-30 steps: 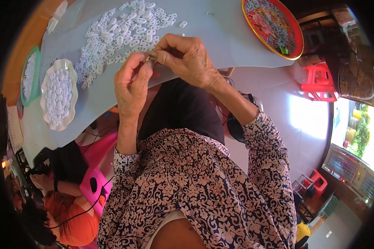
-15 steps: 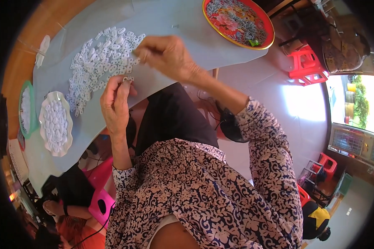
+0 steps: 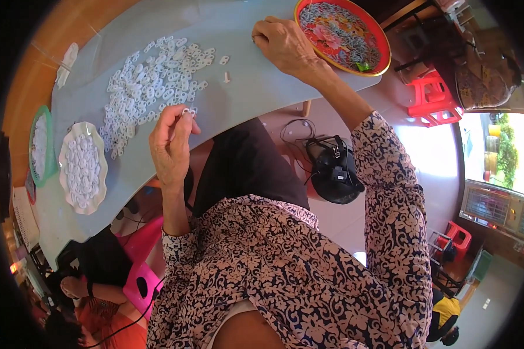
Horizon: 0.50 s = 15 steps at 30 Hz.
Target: Assembling small white plastic components manually at a table.
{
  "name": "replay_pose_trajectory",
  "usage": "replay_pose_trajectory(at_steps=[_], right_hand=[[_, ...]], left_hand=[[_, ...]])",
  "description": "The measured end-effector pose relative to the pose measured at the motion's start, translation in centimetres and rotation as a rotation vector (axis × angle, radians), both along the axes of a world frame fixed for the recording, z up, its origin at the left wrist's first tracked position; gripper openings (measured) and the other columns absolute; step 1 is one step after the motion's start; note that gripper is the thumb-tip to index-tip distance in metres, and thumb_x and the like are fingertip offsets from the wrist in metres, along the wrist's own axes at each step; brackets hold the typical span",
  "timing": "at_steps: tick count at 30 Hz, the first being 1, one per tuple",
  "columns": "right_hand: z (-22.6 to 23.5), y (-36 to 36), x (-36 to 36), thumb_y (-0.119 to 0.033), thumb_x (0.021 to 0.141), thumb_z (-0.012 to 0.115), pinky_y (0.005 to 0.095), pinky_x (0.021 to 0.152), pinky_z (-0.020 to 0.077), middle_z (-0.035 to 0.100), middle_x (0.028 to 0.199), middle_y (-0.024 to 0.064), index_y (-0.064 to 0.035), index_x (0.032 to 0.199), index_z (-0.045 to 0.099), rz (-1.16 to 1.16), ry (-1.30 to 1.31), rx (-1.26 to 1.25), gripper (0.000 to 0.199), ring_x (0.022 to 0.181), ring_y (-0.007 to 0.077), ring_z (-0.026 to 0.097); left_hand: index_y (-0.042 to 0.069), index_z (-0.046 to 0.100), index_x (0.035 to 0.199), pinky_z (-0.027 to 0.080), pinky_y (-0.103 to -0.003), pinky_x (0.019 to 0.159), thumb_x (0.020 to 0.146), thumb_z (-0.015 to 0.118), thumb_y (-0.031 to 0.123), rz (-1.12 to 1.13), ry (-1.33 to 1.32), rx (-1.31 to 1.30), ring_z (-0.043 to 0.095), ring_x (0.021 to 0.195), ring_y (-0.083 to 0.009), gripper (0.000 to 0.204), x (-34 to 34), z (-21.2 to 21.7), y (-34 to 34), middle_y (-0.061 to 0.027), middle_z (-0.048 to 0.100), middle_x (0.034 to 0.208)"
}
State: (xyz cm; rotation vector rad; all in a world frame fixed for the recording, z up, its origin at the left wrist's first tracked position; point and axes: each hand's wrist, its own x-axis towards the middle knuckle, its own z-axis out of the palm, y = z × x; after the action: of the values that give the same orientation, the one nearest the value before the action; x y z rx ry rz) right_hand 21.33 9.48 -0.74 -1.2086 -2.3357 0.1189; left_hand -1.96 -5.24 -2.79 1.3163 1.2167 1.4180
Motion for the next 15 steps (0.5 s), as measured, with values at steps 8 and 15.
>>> replay_pose_trajectory(at_steps=[8,15], right_hand=[[0.4,-2.3,-1.2,-0.007,0.081,0.062,0.0337,0.062,0.0476,0.061,0.081,0.0102,-0.002,0.087,0.062,-0.066,-0.018,-0.005,0.008,0.067,0.0246,0.059],[0.5,-5.7,-7.8,-0.003,0.081,0.061,0.0341,0.06,0.049,0.061,0.083,0.0112,-0.0007,0.09,0.062,0.335,0.213,-0.133,0.009,0.066,0.0268,0.06]], left_hand=[[-0.001,0.058,0.092,0.041,-0.023,0.064,0.089,0.054,0.007,0.124,-0.298,0.031,0.052,0.064,-0.0087,0.01,-1.0,0.0,-1.1,-0.0054,0.059,0.077],[-0.002,0.058,0.093,0.042,-0.023,0.065,0.089,0.054,0.007,0.167,-0.251,0.022,0.052,0.063,-0.0086,0.011,-1.9,0.3,-1.1,-0.0065,0.06,0.078]])
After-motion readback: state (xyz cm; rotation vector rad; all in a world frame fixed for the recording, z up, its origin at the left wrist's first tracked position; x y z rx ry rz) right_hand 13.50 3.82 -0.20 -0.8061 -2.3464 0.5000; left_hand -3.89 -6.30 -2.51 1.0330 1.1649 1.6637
